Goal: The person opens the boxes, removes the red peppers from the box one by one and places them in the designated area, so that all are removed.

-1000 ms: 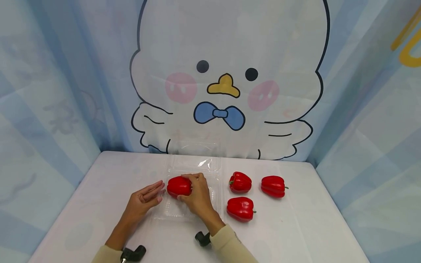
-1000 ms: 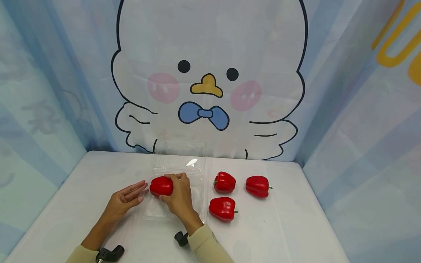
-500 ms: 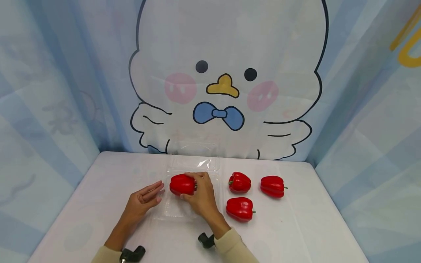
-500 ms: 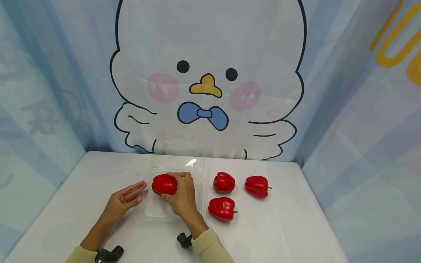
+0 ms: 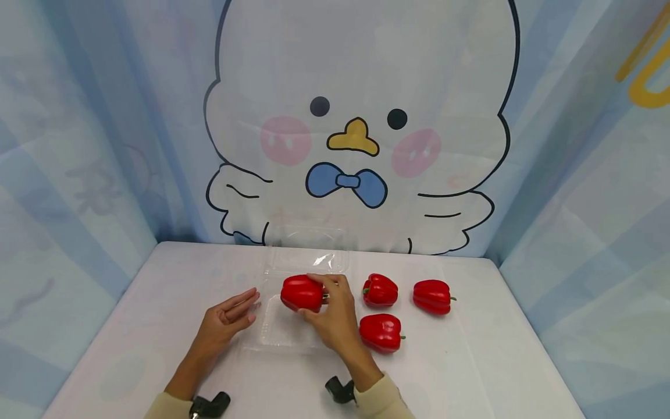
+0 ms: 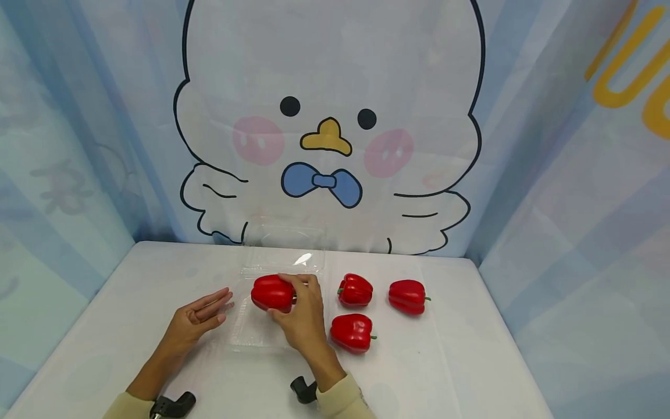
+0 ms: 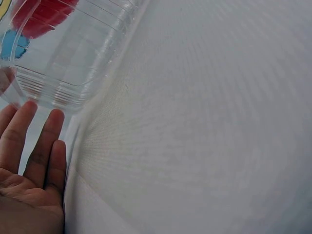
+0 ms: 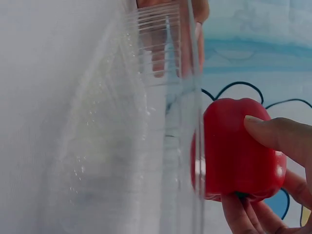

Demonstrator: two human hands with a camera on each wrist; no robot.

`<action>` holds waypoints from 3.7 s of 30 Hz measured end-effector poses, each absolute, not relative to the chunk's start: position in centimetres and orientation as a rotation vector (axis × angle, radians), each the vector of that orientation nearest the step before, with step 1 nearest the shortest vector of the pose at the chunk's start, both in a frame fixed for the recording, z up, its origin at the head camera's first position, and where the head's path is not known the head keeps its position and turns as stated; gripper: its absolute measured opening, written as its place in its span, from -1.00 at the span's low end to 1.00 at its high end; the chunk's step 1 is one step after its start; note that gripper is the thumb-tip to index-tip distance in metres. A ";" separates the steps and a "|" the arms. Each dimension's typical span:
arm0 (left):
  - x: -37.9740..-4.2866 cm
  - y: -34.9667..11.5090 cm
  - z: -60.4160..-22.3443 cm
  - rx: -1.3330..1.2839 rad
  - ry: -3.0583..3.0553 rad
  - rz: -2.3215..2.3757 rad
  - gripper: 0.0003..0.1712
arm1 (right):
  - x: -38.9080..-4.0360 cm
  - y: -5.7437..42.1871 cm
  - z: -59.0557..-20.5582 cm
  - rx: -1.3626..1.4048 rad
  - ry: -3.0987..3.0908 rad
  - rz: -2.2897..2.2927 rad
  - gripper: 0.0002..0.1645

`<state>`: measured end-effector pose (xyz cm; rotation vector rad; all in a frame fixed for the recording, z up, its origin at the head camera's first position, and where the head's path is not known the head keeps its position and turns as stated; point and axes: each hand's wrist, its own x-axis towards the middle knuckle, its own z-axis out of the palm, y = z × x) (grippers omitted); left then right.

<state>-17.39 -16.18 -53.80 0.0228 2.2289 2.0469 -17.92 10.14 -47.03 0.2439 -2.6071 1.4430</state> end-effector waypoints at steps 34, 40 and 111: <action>-17.7 -16.4 -54.2 0.089 2.184 2.109 -0.28 | -15.9 19.0 -44.8 -0.032 -2.542 1.303 -0.07; -17.7 -16.4 -54.1 0.110 2.200 2.094 -0.28 | -15.4 21.0 -44.9 -0.121 -2.542 1.285 -0.05; -17.6 -16.8 -54.2 0.195 2.145 2.164 -0.29 | -11.5 34.6 -49.1 -0.611 -2.773 1.016 0.00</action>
